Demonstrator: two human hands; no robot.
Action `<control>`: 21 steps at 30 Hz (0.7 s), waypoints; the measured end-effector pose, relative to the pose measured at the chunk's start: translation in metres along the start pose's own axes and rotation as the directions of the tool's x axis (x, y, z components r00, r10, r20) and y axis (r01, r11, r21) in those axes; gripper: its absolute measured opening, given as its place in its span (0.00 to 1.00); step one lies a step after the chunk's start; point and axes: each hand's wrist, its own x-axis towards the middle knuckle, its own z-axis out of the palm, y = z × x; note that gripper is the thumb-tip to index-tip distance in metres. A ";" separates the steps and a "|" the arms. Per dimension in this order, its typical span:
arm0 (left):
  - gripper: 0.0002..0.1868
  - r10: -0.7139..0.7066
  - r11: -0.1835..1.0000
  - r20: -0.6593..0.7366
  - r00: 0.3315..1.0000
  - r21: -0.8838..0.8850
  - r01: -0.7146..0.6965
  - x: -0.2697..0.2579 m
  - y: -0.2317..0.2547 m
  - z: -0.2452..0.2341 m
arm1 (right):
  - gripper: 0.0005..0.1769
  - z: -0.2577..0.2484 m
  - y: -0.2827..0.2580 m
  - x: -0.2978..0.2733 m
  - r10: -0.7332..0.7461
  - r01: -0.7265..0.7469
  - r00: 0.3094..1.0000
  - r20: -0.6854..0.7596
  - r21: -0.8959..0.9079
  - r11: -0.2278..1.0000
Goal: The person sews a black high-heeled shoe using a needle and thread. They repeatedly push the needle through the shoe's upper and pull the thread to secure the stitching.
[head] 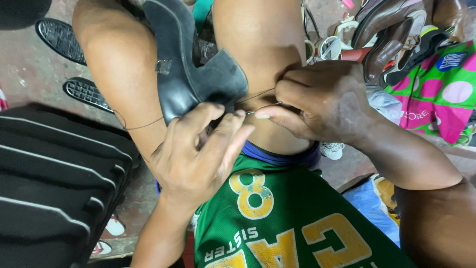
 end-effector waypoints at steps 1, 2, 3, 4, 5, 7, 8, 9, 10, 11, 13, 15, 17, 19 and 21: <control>0.13 0.020 1.000 0.005 1.000 0.024 -0.020 0.003 -0.001 0.003 | 0.24 0.000 -0.001 0.001 0.005 -0.005 1.000 -0.002 -0.021 1.000; 0.11 0.036 0.998 0.013 0.999 0.044 -0.036 0.004 -0.001 0.005 | 0.24 -0.001 -0.003 0.002 -0.006 0.005 1.000 -0.028 -0.064 0.998; 0.10 0.045 0.997 0.006 0.999 0.062 -0.046 0.004 -0.001 0.006 | 0.23 -0.001 -0.005 0.002 -0.019 0.013 0.998 -0.054 -0.107 0.994; 0.10 0.052 0.995 -0.001 0.999 0.080 -0.052 0.004 -0.001 0.007 | 0.23 -0.001 -0.007 0.003 -0.034 0.022 0.996 -0.078 -0.149 0.989; 0.09 0.059 0.994 -0.007 0.998 0.098 -0.058 0.003 -0.001 0.007 | 0.24 -0.002 -0.009 0.003 -0.033 0.020 0.996 -0.077 -0.170 0.985; 0.09 0.099 0.984 0.002 0.995 0.152 -0.098 0.001 -0.002 0.007 | 0.26 -0.004 -0.012 0.008 -0.043 0.025 0.996 -0.082 -0.214 0.977; 0.08 0.118 0.977 0.010 0.993 0.178 -0.118 0.000 -0.002 0.006 | 0.24 -0.005 -0.014 0.010 -0.031 0.019 0.997 -0.069 -0.165 0.986; 0.08 0.120 0.972 0.026 0.992 0.200 -0.123 -0.001 -0.002 0.005 | 0.22 -0.007 -0.017 0.013 -0.019 0.013 0.998 -0.055 -0.117 0.993; 0.07 0.122 0.966 0.042 0.992 0.223 -0.129 -0.002 -0.002 0.005 | 0.20 -0.009 -0.019 0.015 -0.009 0.006 0.999 -0.042 -0.068 0.998; 0.07 0.124 0.960 0.058 0.991 0.246 -0.135 -0.002 -0.002 0.005 | 0.19 -0.010 -0.022 0.017 -0.025 0.020 0.998 -0.063 -0.078 0.997; 0.07 0.092 0.973 0.068 0.993 0.206 -0.105 -0.002 -0.002 0.004 | 0.17 -0.012 -0.027 0.019 -0.052 0.041 0.993 -0.104 -0.100 0.994; 0.07 0.051 0.986 0.078 0.996 0.154 -0.062 -0.001 0.000 0.003 | 0.15 -0.011 -0.032 0.020 -0.038 0.027 0.995 -0.097 -0.114 0.993; 0.08 0.005 0.996 0.082 0.997 0.090 -0.012 0.000 0.001 0.002 | 0.14 -0.011 -0.034 0.022 -0.007 -0.005 0.995 -0.097 -0.131 0.991; 0.08 -0.028 1.000 0.079 0.996 0.009 0.027 0.000 0.002 -0.001 | 0.14 -0.012 -0.034 0.023 0.035 -0.049 0.994 -0.102 -0.140 0.989; 0.07 -0.093 0.987 0.067 0.993 -0.123 0.101 0.000 0.001 -0.002 | 0.14 -0.015 -0.033 0.024 0.030 -0.040 0.995 -0.096 -0.112 0.993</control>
